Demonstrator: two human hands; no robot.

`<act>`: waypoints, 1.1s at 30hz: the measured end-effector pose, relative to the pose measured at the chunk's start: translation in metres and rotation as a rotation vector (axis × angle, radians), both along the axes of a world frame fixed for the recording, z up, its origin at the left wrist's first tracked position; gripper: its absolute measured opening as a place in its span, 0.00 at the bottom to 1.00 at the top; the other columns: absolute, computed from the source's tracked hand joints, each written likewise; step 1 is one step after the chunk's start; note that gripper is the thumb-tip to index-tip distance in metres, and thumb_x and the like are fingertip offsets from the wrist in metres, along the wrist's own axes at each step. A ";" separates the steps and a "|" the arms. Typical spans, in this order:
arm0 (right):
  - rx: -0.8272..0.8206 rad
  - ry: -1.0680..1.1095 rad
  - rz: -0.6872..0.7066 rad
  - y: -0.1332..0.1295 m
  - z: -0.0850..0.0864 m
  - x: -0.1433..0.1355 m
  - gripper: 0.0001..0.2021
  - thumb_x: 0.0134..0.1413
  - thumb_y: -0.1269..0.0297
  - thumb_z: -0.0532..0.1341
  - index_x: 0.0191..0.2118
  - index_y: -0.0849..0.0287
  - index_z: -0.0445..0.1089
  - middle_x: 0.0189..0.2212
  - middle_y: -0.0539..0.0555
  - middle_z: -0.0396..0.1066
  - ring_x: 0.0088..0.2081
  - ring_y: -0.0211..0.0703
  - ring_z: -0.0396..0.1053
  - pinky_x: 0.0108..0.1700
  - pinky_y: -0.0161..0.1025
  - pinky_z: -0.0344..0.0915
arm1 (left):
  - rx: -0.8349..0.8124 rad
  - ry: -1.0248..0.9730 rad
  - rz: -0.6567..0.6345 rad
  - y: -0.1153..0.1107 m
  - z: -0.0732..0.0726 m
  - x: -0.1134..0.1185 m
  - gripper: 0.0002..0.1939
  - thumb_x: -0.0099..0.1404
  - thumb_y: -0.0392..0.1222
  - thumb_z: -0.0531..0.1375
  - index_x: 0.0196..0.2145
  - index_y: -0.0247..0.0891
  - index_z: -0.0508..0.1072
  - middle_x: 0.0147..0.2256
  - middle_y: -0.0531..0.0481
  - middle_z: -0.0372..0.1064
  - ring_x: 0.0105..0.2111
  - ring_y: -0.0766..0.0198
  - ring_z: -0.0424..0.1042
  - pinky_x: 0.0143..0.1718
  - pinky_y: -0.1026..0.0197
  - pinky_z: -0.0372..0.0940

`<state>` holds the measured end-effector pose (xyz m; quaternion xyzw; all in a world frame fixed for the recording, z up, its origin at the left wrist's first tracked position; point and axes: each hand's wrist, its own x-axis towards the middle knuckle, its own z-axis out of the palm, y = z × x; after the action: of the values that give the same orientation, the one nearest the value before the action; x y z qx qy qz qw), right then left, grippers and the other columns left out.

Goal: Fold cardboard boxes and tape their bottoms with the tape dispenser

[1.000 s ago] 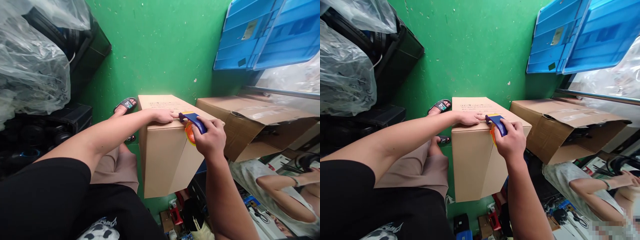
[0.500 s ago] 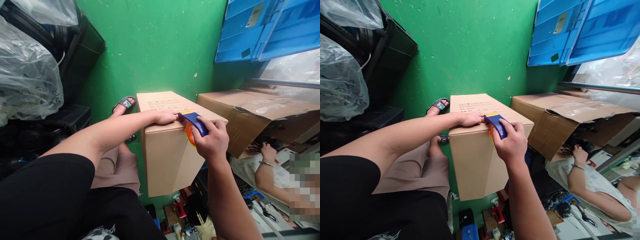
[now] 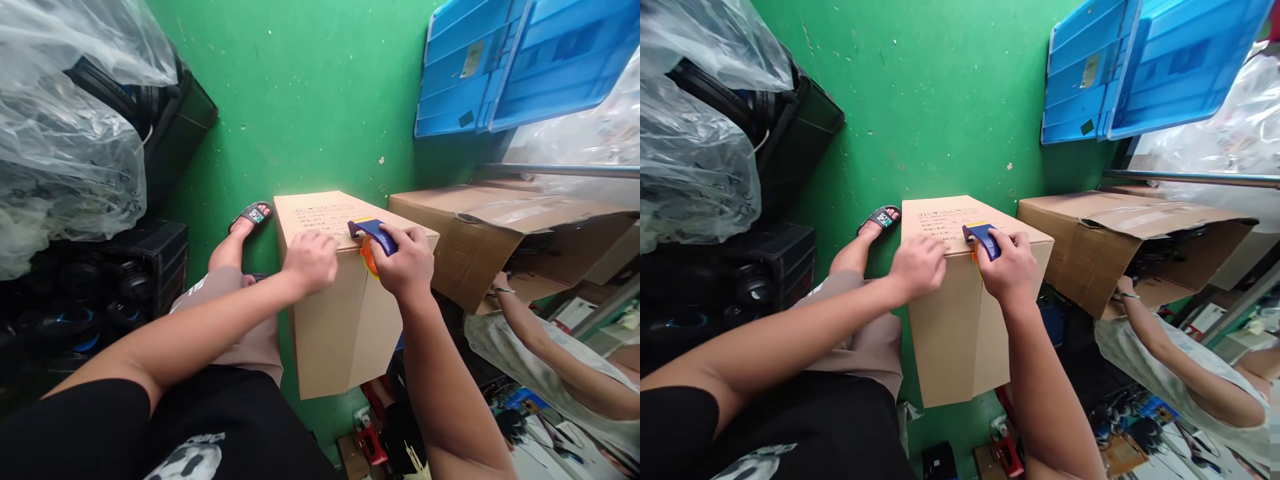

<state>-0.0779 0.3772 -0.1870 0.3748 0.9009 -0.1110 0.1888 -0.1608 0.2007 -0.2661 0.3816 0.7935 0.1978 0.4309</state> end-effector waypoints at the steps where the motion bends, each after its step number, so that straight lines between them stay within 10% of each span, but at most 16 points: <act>1: 0.001 0.002 -0.004 0.000 -0.001 0.000 0.23 0.59 0.48 0.61 0.53 0.52 0.81 0.45 0.59 0.72 0.43 0.54 0.74 0.49 0.55 0.75 | 0.042 0.019 -0.006 -0.003 0.009 0.013 0.27 0.78 0.50 0.51 0.65 0.38 0.75 0.64 0.36 0.74 0.63 0.43 0.71 0.64 0.42 0.63; 8: 0.002 0.085 0.008 -0.005 0.001 0.017 0.23 0.58 0.50 0.61 0.54 0.54 0.81 0.47 0.61 0.72 0.46 0.56 0.74 0.52 0.56 0.75 | 0.002 0.083 -0.063 0.005 -0.002 0.042 0.37 0.80 0.58 0.47 0.76 0.33 0.61 0.64 0.28 0.72 0.60 0.36 0.71 0.54 0.38 0.66; 14: 0.060 0.201 -0.031 -0.023 0.001 0.060 0.26 0.62 0.49 0.60 0.61 0.54 0.78 0.51 0.63 0.70 0.49 0.58 0.74 0.51 0.55 0.76 | -0.028 0.151 -0.077 0.005 -0.004 0.039 0.36 0.80 0.59 0.48 0.74 0.35 0.63 0.63 0.29 0.73 0.62 0.36 0.70 0.57 0.39 0.64; 22: 0.029 0.252 -0.065 -0.021 -0.012 0.050 0.24 0.62 0.51 0.60 0.58 0.54 0.78 0.51 0.63 0.70 0.49 0.57 0.73 0.52 0.56 0.76 | -0.139 0.040 -0.074 0.017 0.002 0.015 0.33 0.74 0.67 0.57 0.66 0.44 0.72 0.63 0.39 0.74 0.63 0.42 0.70 0.63 0.44 0.66; 28: 0.013 0.274 -0.077 -0.018 -0.005 0.055 0.24 0.60 0.51 0.62 0.58 0.53 0.79 0.49 0.62 0.70 0.49 0.57 0.74 0.51 0.56 0.77 | -0.092 -0.262 -0.233 0.039 -0.037 -0.027 0.64 0.56 0.74 0.69 0.81 0.52 0.48 0.74 0.40 0.61 0.70 0.39 0.63 0.67 0.43 0.64; 33: 0.051 0.318 0.001 -0.010 -0.004 0.065 0.24 0.61 0.49 0.64 0.57 0.54 0.80 0.47 0.60 0.70 0.47 0.54 0.75 0.52 0.55 0.78 | 0.084 -0.498 -0.335 0.050 -0.065 -0.031 0.62 0.55 0.65 0.70 0.81 0.54 0.49 0.77 0.46 0.55 0.73 0.43 0.59 0.71 0.45 0.60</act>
<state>-0.0124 0.3668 -0.1912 0.3567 0.9221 -0.1460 0.0345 -0.1917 0.2510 -0.3308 0.4645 0.5804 0.2441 0.6227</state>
